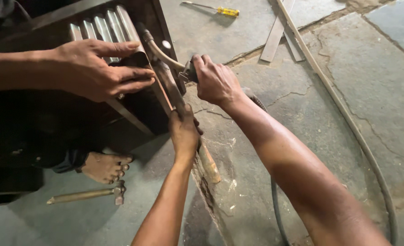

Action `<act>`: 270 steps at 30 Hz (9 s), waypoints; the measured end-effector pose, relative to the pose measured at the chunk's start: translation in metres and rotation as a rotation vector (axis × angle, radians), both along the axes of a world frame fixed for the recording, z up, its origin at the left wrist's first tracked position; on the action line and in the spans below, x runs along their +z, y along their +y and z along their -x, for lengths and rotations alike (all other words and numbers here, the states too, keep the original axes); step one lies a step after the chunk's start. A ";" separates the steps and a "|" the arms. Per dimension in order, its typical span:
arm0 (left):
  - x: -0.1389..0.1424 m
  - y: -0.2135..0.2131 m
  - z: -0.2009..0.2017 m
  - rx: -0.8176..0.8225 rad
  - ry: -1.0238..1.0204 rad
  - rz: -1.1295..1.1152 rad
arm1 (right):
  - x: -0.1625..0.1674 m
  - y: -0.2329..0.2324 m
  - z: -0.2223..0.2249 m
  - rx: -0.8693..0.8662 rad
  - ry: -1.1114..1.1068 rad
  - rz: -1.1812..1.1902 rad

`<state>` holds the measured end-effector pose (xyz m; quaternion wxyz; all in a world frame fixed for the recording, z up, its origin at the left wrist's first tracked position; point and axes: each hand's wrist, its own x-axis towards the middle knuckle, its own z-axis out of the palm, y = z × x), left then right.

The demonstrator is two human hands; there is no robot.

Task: The person welds the seams of a large metal cabinet frame using a handheld welding torch while a coworker holds the structure steady. The person repeatedly welds different corners and edges of the metal frame.

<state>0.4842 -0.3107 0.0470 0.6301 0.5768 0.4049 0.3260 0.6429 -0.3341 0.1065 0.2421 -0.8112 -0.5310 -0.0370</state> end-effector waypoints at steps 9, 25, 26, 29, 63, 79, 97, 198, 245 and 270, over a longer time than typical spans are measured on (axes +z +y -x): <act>-0.004 0.009 -0.004 0.006 0.021 -0.089 | -0.013 0.006 0.006 -0.044 0.003 -0.042; -0.019 0.025 -0.004 0.003 0.149 -0.407 | -0.020 0.011 0.013 -0.133 0.077 -0.079; -0.016 0.024 -0.004 -0.002 0.145 -0.405 | -0.019 0.010 0.014 -0.150 0.109 -0.073; -0.007 0.020 -0.002 -0.030 0.030 -0.103 | -0.015 0.010 0.016 -0.187 0.167 -0.075; 0.004 0.014 0.000 -0.058 -0.011 -0.052 | -0.007 0.012 0.029 -0.269 0.237 -0.084; -0.015 0.025 -0.002 -0.044 -0.001 -0.366 | -0.010 0.018 0.030 -0.255 0.215 -0.073; -0.005 -0.003 0.035 -0.053 0.125 -0.112 | -0.019 -0.059 0.032 -0.201 0.575 0.062; -0.126 -0.012 0.161 0.181 0.116 0.428 | -0.109 -0.189 0.162 -0.004 1.657 0.445; -0.114 -0.006 0.179 -0.143 0.880 -0.090 | -0.032 -0.053 0.204 0.007 0.311 0.946; -0.109 0.003 0.179 -0.074 0.623 0.010 | -0.030 0.053 0.265 0.044 -0.240 1.184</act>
